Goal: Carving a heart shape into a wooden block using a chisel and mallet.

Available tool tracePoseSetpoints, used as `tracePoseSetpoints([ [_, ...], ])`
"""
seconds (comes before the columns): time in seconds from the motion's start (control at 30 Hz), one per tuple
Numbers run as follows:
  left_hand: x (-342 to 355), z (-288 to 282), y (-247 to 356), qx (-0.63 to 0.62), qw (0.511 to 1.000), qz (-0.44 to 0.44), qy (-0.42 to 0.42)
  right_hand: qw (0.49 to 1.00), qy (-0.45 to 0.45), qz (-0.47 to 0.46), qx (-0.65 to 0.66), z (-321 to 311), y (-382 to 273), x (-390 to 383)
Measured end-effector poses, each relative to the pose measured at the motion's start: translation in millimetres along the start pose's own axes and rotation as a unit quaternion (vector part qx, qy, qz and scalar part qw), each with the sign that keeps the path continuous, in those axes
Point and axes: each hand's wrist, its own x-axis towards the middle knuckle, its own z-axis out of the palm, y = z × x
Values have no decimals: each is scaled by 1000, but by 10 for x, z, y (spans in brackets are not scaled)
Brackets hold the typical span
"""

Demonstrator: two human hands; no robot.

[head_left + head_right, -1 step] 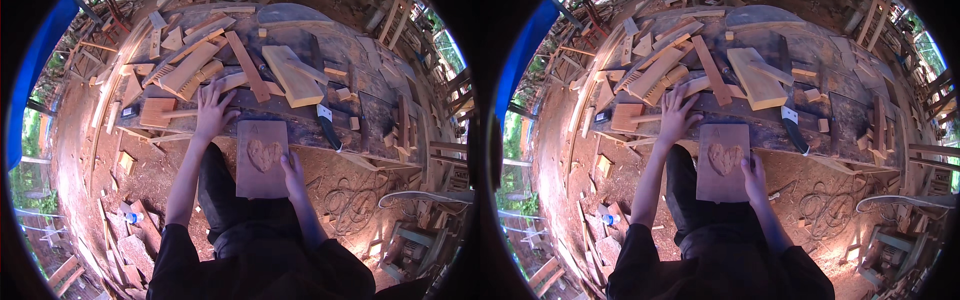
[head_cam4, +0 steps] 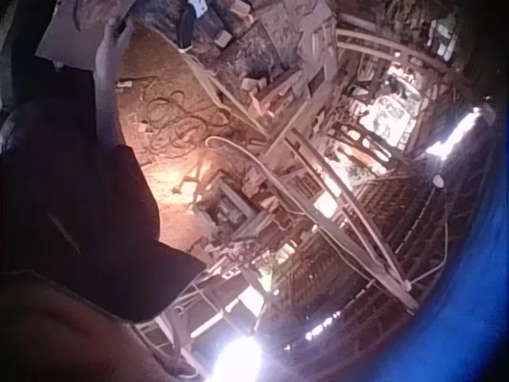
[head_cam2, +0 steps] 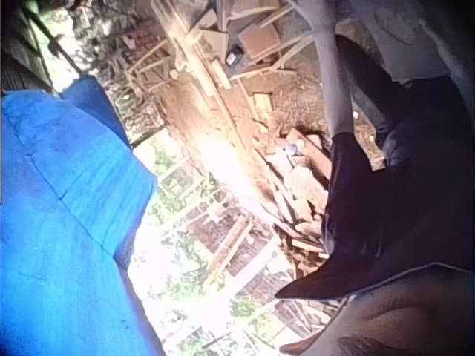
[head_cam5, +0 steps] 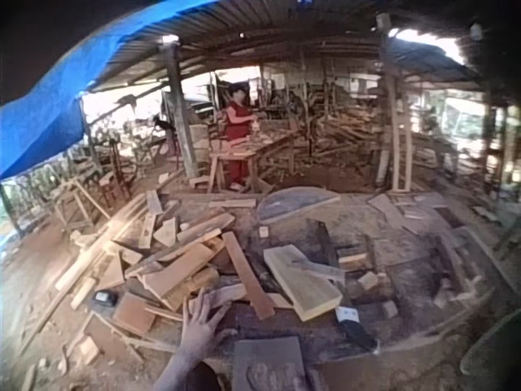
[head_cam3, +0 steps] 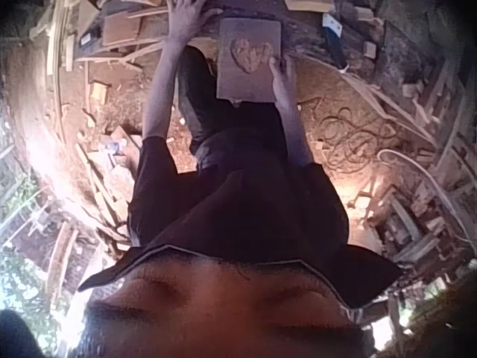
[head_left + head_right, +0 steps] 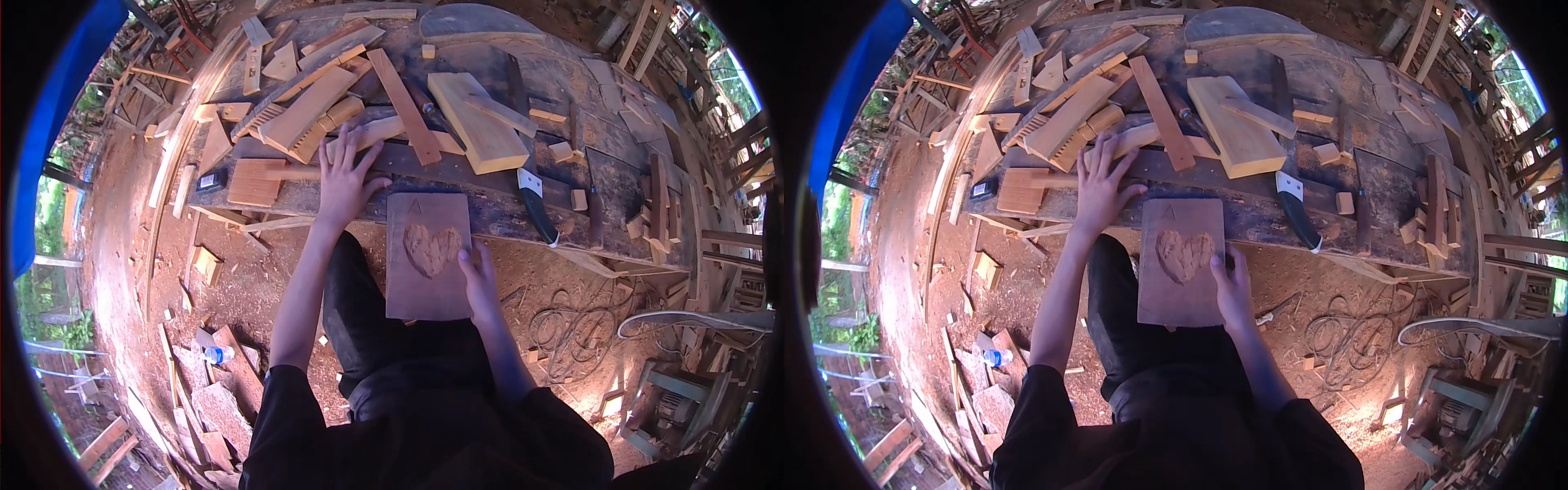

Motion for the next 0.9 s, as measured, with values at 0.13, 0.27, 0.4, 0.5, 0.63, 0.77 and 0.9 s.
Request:
tracePoseSetpoints([
  [0.13,24,-39,91,4,999,-27,17,999,0,28,35,40,-11,187],
  [0.27,-70,-66,194,-18,997,-76,24,999,12,-13,37,79,54,217],
  [0.4,-407,-173,400,-112,978,-133,118,999,30,-27,21,144,128,214],
  [0.5,-816,-299,904,-250,922,-266,131,998,32,-39,23,109,194,227],
  [0.63,-1228,-389,1393,-415,809,-415,27,979,52,-105,-166,97,216,234],
  [0.77,-1443,-135,1334,-627,640,-441,-50,896,27,-125,-425,99,-89,200],
  [0.9,-1437,-132,1290,-637,623,-450,-62,763,-28,-158,-626,217,-957,246],
])
